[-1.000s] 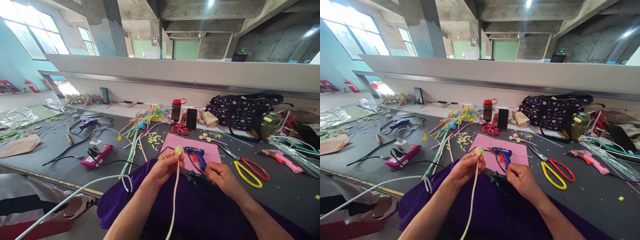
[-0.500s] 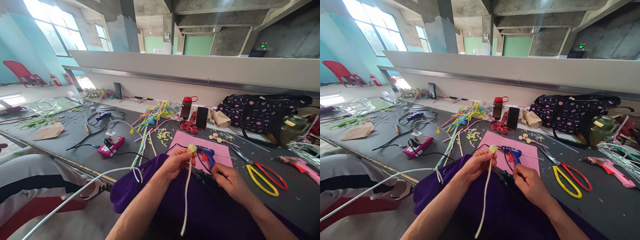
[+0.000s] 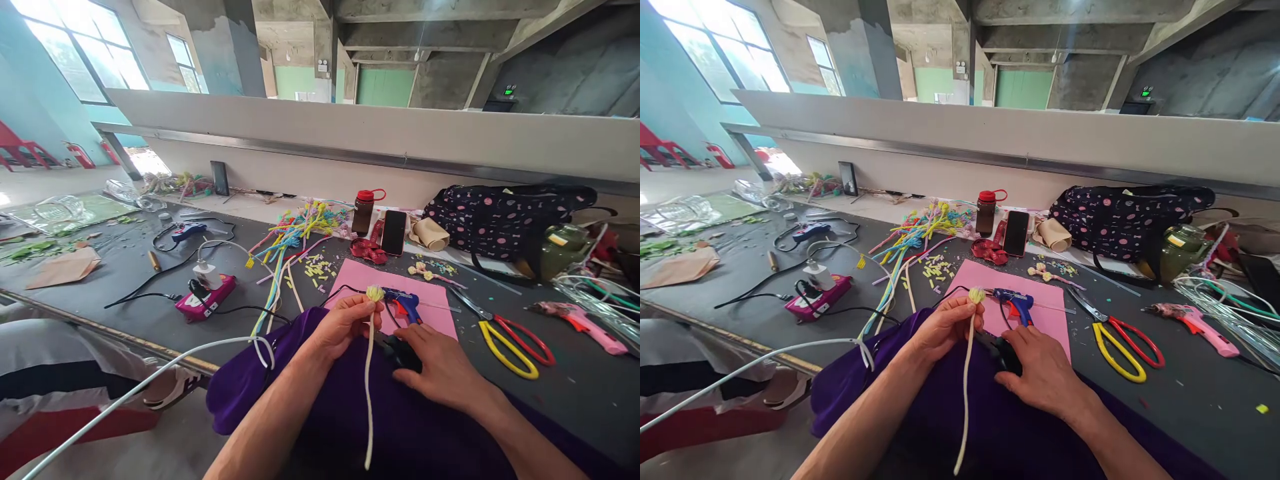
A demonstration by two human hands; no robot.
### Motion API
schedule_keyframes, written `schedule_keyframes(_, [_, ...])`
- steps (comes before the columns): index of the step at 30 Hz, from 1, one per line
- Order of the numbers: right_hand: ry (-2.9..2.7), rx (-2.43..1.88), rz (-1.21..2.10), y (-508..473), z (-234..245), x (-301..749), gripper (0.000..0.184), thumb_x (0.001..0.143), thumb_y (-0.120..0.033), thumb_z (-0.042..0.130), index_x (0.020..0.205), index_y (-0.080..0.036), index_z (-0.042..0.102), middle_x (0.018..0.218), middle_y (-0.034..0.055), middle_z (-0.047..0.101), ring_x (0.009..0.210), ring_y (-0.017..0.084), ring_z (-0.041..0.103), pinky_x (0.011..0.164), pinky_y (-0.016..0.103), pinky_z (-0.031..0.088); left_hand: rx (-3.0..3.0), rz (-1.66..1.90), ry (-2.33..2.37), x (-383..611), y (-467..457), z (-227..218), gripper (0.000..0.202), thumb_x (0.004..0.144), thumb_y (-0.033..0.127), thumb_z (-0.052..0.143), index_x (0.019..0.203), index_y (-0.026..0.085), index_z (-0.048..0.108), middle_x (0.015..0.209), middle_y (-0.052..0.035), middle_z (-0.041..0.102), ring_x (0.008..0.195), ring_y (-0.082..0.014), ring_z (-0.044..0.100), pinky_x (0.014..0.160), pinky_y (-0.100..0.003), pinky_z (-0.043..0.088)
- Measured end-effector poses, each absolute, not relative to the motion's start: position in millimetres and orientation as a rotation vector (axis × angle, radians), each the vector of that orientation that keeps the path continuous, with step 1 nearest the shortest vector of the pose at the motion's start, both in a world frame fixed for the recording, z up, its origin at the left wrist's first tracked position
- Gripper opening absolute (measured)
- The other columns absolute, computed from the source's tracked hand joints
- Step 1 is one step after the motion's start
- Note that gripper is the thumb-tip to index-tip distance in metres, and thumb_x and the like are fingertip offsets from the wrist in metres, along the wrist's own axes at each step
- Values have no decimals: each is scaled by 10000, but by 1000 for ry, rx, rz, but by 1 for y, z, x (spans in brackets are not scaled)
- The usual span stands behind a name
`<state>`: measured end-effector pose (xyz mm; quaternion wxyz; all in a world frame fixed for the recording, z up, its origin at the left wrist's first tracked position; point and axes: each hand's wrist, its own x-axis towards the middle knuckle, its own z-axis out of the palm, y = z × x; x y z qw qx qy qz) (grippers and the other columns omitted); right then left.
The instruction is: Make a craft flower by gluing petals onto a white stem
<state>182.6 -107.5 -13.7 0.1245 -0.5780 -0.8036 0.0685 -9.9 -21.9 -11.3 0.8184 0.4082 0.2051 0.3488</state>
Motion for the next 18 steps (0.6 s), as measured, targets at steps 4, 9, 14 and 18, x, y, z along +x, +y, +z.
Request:
schedule_keyframes(4, [-2404, -1791, 162, -110, -15, 180, 506, 701, -394, 647, 1151, -191, 535, 1021, 81, 612, 945, 276, 543, 802, 399, 402, 863, 743, 447, -10, -21, -11, 191, 749, 294, 647, 804, 111, 666, 616, -25, 618, 535, -84, 557, 472, -170, 394])
schedule_keyframes(9, [-2438, -1814, 157, -114, -12, 178, 545, 681, -393, 646, 1171, -185, 529, 1045, 103, 596, 959, 297, 524, 805, 409, 387, 860, 749, 460, -10, -22, -9, 203, 742, 307, 655, 794, 111, 662, 612, -27, 615, 533, -86, 554, 459, -169, 379])
schedule_keyframes(14, [-2340, -1816, 245, -113, -12, 176, 394, 656, -246, 615, 1042, -183, 568, 978, 92, 594, 911, 278, 542, 750, 363, 391, 864, 784, 463, -12, -23, -6, 206, 717, 309, 677, 790, 117, 660, 608, -24, 605, 551, -91, 546, 476, -174, 385])
schedule_keyframes(18, [-2097, -1848, 439, -111, -13, 181, 221, 711, -164, 521, 926, -204, 548, 886, 39, 617, 766, 194, 586, 660, 287, 393, 847, 847, 447, -17, -23, -2, 220, 687, 309, 697, 781, 115, 652, 613, -28, 601, 501, -73, 503, 398, -156, 305])
